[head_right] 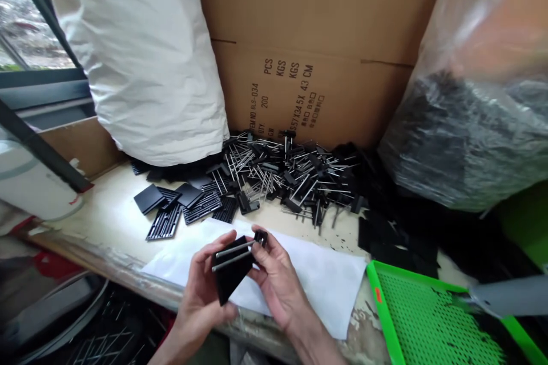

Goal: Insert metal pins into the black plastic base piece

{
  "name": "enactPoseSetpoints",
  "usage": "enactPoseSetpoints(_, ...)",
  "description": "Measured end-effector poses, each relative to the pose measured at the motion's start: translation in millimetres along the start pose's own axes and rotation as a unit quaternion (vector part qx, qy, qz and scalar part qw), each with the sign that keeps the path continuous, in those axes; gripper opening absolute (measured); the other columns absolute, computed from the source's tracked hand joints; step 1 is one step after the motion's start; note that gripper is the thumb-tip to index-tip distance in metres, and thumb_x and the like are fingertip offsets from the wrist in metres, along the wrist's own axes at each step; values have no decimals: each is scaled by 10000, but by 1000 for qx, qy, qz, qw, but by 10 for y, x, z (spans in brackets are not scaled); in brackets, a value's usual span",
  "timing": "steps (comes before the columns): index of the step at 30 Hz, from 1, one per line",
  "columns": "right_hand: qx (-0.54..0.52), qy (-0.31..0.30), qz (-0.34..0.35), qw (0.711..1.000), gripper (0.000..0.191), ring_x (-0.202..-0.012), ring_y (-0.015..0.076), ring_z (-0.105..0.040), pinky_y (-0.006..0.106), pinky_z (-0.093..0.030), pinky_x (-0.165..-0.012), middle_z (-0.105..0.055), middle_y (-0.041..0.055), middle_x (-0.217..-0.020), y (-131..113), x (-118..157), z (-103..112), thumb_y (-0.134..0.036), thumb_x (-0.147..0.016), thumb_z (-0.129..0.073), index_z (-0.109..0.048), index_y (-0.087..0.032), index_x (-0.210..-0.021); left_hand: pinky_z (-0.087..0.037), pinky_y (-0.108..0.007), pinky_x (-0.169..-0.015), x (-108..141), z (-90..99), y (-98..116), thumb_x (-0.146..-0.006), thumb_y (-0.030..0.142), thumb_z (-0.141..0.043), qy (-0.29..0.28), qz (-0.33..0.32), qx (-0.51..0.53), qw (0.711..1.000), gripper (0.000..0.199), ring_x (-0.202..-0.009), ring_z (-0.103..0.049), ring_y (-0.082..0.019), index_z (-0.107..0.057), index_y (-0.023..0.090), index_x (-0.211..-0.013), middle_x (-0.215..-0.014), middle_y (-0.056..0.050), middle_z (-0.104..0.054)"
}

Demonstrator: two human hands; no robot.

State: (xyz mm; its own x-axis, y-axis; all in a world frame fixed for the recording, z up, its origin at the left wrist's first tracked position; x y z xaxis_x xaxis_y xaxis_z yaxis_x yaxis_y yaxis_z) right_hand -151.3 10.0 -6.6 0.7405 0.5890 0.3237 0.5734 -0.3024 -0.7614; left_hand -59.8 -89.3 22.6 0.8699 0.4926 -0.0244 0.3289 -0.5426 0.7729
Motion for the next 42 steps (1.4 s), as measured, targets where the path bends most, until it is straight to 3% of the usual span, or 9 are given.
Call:
enactPoseSetpoints(4,230,-46,121,965,349,-992,175,-661,307,-504,-942,-726,1,-1048,-421,123,-107,-300,-796,-728,-683,-304,-1141,-509,-429,-912,195,-52,-383,-703,728,-635,-37,255,111,960,772,-1189,-547,-340,-572,221,-1282,-1352,-146,-543)
enactPoseSetpoints(6,350,-114,146,918,351,-1000,185,-665,326,-498,-968,-720,-11,-1085,-444,224,-282,-258,-836,-670,-678,-337,-1177,-547,-399,-758,351,-132,-601,-808,750,-457,-81,388,108,912,746,-943,-662,-300,-597,156,-1237,-1138,-175,-660)
enactPoseSetpoints(8,426,-155,169,875,419,-1023,198,-665,338,-511,-956,-701,-16,-1145,-436,315,-388,-242,-868,-619,-617,-368,-1268,-535,-335,-632,437,-198,-731,-843,760,-350,-113,443,91,885,791,-686,-673,-244,-641,78,-1120,-893,-181,-701)
enactPoseSetpoints(11,484,-143,221,835,388,-1039,207,-659,336,-523,-928,-698,8,-1142,-525,377,-338,-253,-911,-553,-607,-346,-1284,-508,-280,-551,415,-243,-788,-799,833,-224,-99,420,84,898,922,-561,-640,-200,-654,37,-974,-809,-190,-690)
enactPoseSetpoints(13,487,-123,241,830,303,-1007,204,-661,337,-524,-916,-708,22,-1090,-604,380,-213,-267,-924,-535,-670,-317,-1191,-500,-267,-528,405,-251,-783,-782,847,-188,-79,398,81,911,935,-557,-640,-193,-641,54,-977,-841,-187,-690)
enactPoseSetpoints(19,359,-17,250,899,224,-931,187,-683,321,-559,-844,-729,7,-1062,-714,405,141,-309,-879,-623,-706,-298,-1086,-494,-275,-525,434,-283,-813,-810,818,-193,-67,384,52,919,879,-562,-647,-209,-573,97,-1139,-833,-159,-692)
enactPoseSetpoints(24,328,-40,197,923,212,-756,158,-672,260,-556,-606,-731,26,-1022,-468,430,94,-316,-880,-612,-701,-276,-1068,-478,-260,-517,455,-382,-869,-799,824,-130,-90,391,50,914,957,-537,-640,-200,-569,54,-1159,-792,-177,-686)
enactPoseSetpoints(34,373,-60,217,900,234,-661,105,-617,236,-524,-608,-726,8,-963,-425,469,241,-313,-941,-537,-653,-280,-1141,-479,-271,-513,504,-366,-965,-768,858,-147,-92,409,-1,908,978,-526,-634,-208,-577,51,-1114,-706,-164,-673)
enactPoseSetpoints(42,361,-72,240,898,195,-895,153,-699,234,-551,-610,-710,16,-1159,-480,612,292,-281,-947,-533,-650,-295,-1102,-513,-294,-527,570,-456,-1020,-720,891,-203,-142,418,21,897,966,-557,-648,-214,-530,105,-1177,-782,-149,-679)
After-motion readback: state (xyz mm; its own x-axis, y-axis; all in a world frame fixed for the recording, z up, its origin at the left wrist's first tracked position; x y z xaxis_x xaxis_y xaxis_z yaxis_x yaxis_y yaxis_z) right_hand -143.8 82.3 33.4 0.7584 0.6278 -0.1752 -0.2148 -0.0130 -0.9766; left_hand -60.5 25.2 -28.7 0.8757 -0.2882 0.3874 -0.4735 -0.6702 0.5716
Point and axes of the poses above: each hand's wrist, its own x-axis away from the middle knuckle, its own z-axis out of the back of the hand, y = z × x, the point moved 9 cm from there along -x, towards the middle knuckle
